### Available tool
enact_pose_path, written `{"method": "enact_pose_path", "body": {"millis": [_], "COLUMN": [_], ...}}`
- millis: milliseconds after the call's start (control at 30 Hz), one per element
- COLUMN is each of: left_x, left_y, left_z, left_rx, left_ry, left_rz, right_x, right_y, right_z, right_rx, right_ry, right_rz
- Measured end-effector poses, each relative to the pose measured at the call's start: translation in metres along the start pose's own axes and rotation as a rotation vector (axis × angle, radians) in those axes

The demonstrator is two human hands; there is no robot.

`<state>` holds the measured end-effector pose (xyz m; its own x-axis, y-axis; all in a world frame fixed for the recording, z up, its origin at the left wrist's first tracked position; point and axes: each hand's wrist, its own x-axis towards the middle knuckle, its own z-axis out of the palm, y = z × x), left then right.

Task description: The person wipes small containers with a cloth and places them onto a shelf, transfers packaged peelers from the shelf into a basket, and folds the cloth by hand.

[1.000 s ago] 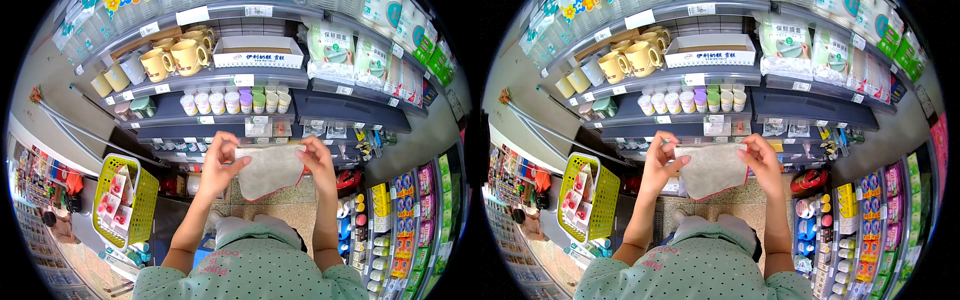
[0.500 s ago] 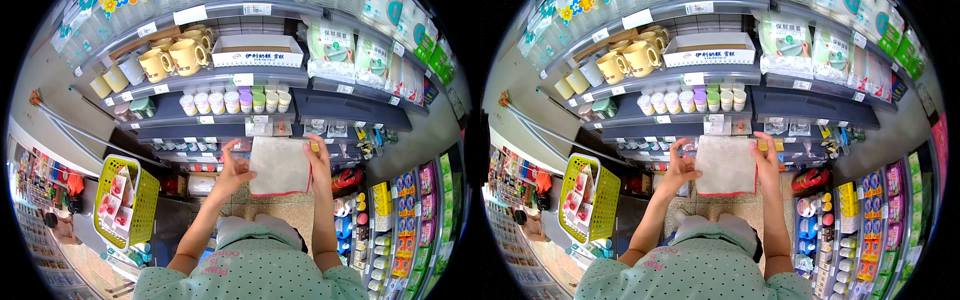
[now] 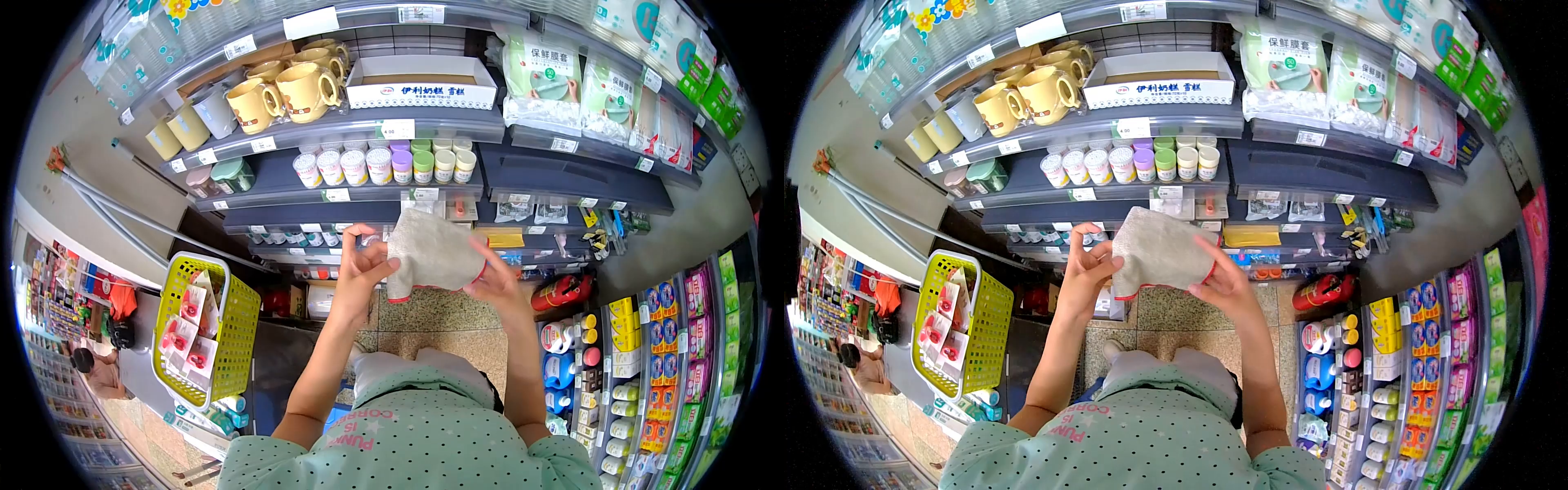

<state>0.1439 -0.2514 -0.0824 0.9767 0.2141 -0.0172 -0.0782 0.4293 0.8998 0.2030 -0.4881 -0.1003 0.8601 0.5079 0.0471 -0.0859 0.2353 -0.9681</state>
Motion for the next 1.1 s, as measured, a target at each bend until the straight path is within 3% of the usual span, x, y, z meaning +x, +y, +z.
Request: {"method": "enact_pose_path", "body": {"millis": [100,300,400,500,700,800,900,1000,1100], "left_x": [-0.002,-0.004,-0.004,-0.010,-0.014,-0.017,-0.016,-0.015,-0.016], "left_y": [0.003,0.015,0.015,0.027,0.026,0.027,0.041,0.030,0.023], "left_z": [0.002,0.000,0.002,0.015,0.018,0.018,0.023,0.012,0.003], "left_rx": [-0.032,0.318,0.734,0.980,1.164,1.231,1.145,0.654,0.686], "left_ry": [0.065,-0.036,-0.026,-0.015,0.022,0.038,-0.074,-0.268,-0.267], "left_rz": [-0.025,-0.012,0.273,0.380,0.605,0.656,0.759,0.345,0.165], "right_x": [-0.004,-0.004,-0.001,-0.001,-0.006,-0.008,-0.008,-0.002,-0.009], "right_y": [0.000,-0.009,-0.007,-0.011,-0.021,-0.018,-0.033,-0.018,-0.017], "right_z": [0.004,0.008,0.011,0.018,0.025,0.022,0.020,0.000,-0.003], "right_rx": [-0.003,-0.085,-0.425,-0.667,-0.866,-0.813,-0.947,-0.513,-0.195], "right_ry": [0.077,0.124,0.157,0.214,0.352,0.385,0.365,0.075,-0.027], "right_rz": [0.015,-0.081,-0.165,-0.303,-0.367,-0.362,-0.539,-0.408,0.036]}}
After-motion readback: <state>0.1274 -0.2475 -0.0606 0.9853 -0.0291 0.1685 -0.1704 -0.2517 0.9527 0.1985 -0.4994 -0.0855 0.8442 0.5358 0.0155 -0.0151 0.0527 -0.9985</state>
